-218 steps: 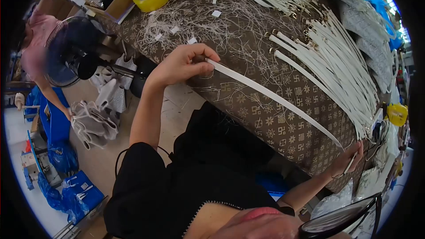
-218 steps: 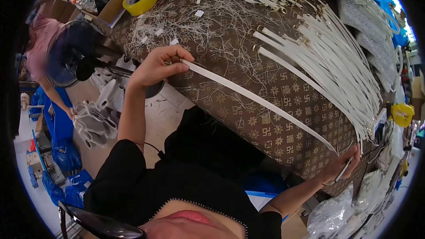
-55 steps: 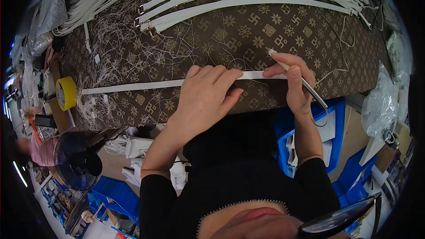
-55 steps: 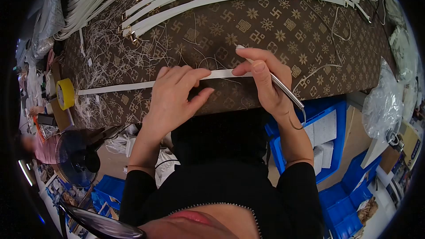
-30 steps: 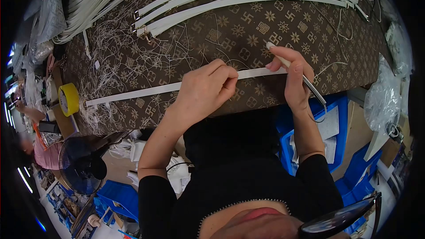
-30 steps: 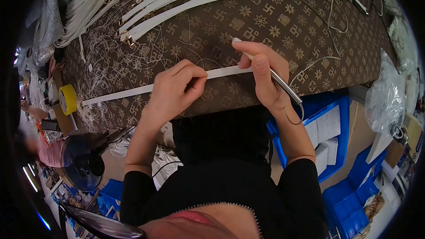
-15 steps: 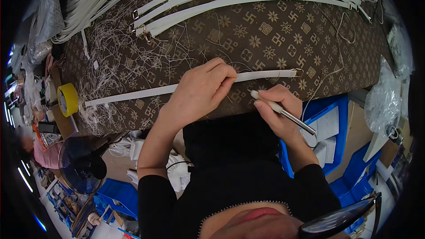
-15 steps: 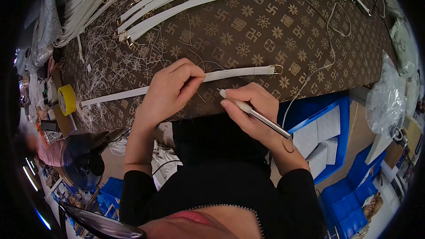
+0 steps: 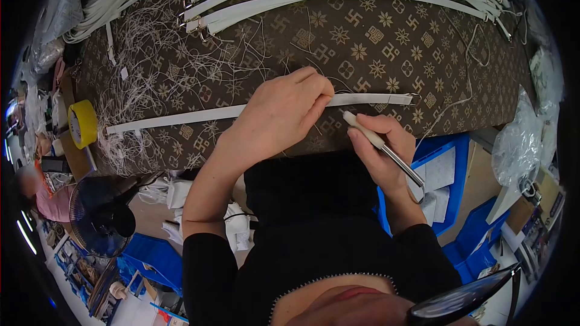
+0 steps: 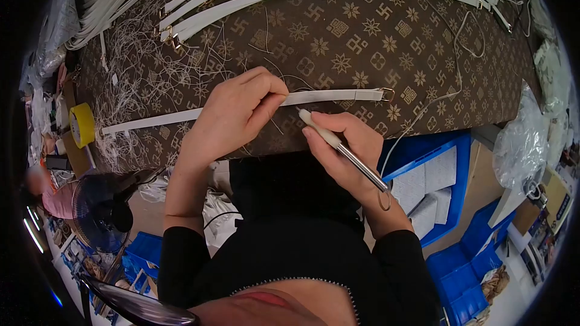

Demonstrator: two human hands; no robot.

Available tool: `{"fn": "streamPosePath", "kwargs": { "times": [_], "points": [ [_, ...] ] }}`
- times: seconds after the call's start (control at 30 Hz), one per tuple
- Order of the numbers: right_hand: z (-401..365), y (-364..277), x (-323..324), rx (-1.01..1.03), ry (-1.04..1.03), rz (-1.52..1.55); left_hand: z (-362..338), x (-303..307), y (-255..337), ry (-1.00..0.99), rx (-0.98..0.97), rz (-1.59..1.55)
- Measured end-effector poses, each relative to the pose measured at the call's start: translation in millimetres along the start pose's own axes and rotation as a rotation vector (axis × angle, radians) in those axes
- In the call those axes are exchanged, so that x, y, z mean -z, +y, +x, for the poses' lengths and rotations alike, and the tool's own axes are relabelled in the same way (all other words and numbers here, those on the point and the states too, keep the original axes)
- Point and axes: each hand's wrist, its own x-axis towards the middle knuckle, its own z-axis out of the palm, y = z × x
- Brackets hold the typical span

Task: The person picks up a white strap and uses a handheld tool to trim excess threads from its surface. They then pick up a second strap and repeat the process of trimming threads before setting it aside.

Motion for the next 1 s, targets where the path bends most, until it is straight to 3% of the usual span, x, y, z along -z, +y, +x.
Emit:
{"fn": "streamPosePath", "kwargs": {
  "times": [0.17, 0.47, 1.0],
  "points": [
    [2.9, 7.2, -3.0, 0.172, 0.026, -0.005, 0.2, 1.5, -1.0, -0.013, 0.003, -0.032],
    [6.1, 8.5, -6.8, 0.268, 0.052, -0.1, -0.1, 0.6, -3.4, -0.018, 0.009, -0.042],
    [6.5, 11.2, -7.6, 0.298, 0.041, -0.183, 1.3, 0.7, -7.2, -0.025, -0.013, -0.072]
  ]
}}
